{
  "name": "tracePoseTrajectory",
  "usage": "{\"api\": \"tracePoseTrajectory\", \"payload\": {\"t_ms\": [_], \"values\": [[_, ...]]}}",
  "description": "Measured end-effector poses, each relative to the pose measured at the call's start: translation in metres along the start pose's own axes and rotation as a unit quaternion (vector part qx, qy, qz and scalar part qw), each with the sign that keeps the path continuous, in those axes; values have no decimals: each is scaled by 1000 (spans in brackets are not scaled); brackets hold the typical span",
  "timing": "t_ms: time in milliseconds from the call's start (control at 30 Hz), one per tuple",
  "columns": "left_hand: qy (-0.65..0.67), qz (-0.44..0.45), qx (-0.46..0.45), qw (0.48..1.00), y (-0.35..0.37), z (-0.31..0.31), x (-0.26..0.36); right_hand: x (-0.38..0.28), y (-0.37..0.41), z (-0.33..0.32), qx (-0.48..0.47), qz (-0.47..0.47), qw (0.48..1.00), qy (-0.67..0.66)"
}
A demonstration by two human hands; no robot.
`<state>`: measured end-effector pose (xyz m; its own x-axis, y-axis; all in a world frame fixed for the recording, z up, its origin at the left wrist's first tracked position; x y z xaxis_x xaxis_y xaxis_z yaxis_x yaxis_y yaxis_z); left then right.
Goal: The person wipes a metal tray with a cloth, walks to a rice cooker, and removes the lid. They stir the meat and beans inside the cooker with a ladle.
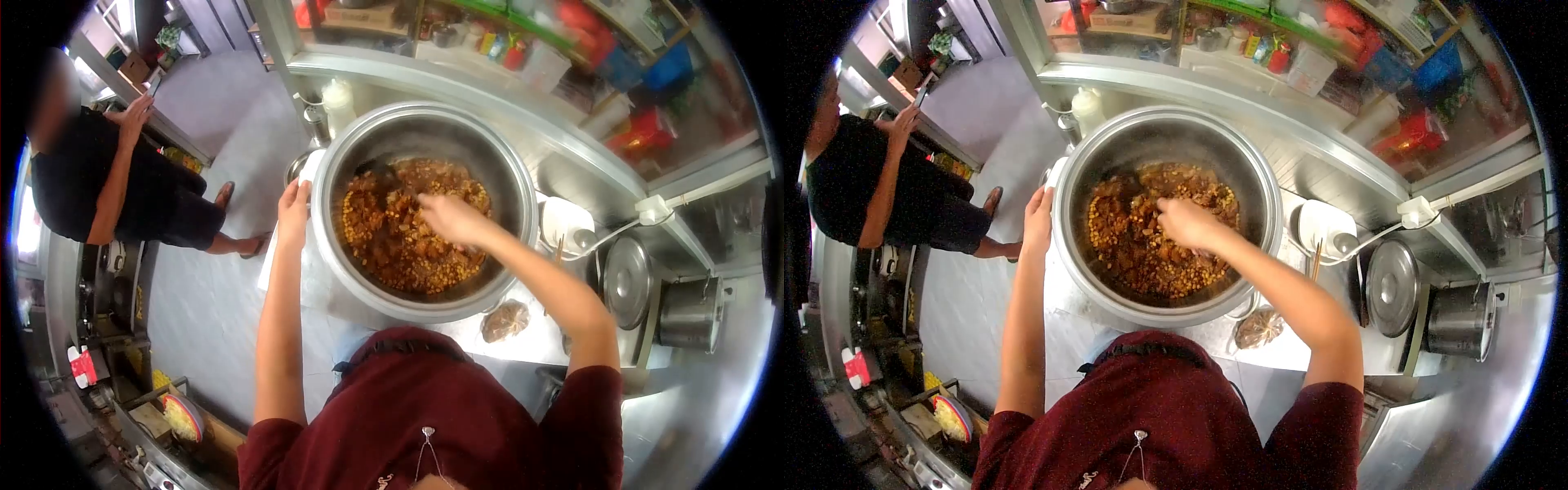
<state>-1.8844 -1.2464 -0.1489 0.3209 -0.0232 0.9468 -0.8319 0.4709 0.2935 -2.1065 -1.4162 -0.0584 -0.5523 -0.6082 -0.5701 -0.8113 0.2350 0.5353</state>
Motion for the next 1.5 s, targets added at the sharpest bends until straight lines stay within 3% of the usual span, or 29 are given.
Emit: {"api": "tracePoseTrajectory", "payload": {"t_ms": [33,133,200,267,300,333,367,433,533,633,733,767,800,967,1067,1133,1200,1233,1267,1333,1400,1500], "values": [[-6,0,9,1000,3,1,3,-6,-5,11,-9,-47,989,140],[-8,4,10,1000,5,2,6,-17,22,37,-43,-110,941,318],[-12,4,-7,1000,5,3,6,-31,53,46,10,-212,877,431],[-15,3,-13,1000,4,1,5,-22,85,48,39,-230,852,469],[-14,5,-13,1000,1,1,5,1,91,47,-34,-146,885,440],[-13,1,-12,1000,2,0,2,1,106,34,-66,-144,879,450],[-5,0,-22,1000,-2,-1,-2,0,121,16,-9,-150,859,490],[-12,-4,-12,1000,1,0,1,-3,146,-15,-19,-83,855,511],[-18,-7,-7,1000,2,0,0,-10,185,-48,124,-147,865,464],[-11,-30,6,999,10,4,9,0,193,-47,52,-74,897,432],[-16,-38,7,999,14,6,11,15,162,-13,-6,-91,891,444],[-19,-27,1,999,10,2,7,20,148,-6,-72,-14,901,427],[-21,-15,-11,1000,4,2,4,14,131,-6,-48,-55,931,358],[-42,-17,3,999,2,-2,2,14,149,-31,30,-59,947,315],[-53,-3,18,998,6,-2,5,36,144,-31,16,62,959,277],[-66,3,21,998,4,-4,5,55,116,-4,-6,24,972,233],[-65,-8,15,998,2,-3,3,47,110,-10,54,-30,951,303],[-58,-6,7,998,2,-2,5,45,114,-20,40,26,958,282],[-52,-5,0,999,3,-1,5,39,127,-39,106,23,933,343],[-29,-2,9,1000,5,0,7,38,158,-70,150,39,914,375],[-1,6,5,1000,4,1,6,30,188,-91,206,-18,922,328],[-9,-6,4,1000,14,8,15,34,230,-98,270,23,899,345]]}}
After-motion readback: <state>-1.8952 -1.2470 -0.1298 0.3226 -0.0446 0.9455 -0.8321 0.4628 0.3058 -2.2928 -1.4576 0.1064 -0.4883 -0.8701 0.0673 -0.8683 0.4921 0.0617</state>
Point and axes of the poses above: each hand's wrist, its own y-axis away from the middle knuckle, its own z-axis out of the palm, x = y × z, the point moved 9 cm from there along -y, towards the middle knuckle, and after that the axes turned 3 degrees about -z, right-handed, at the moved point
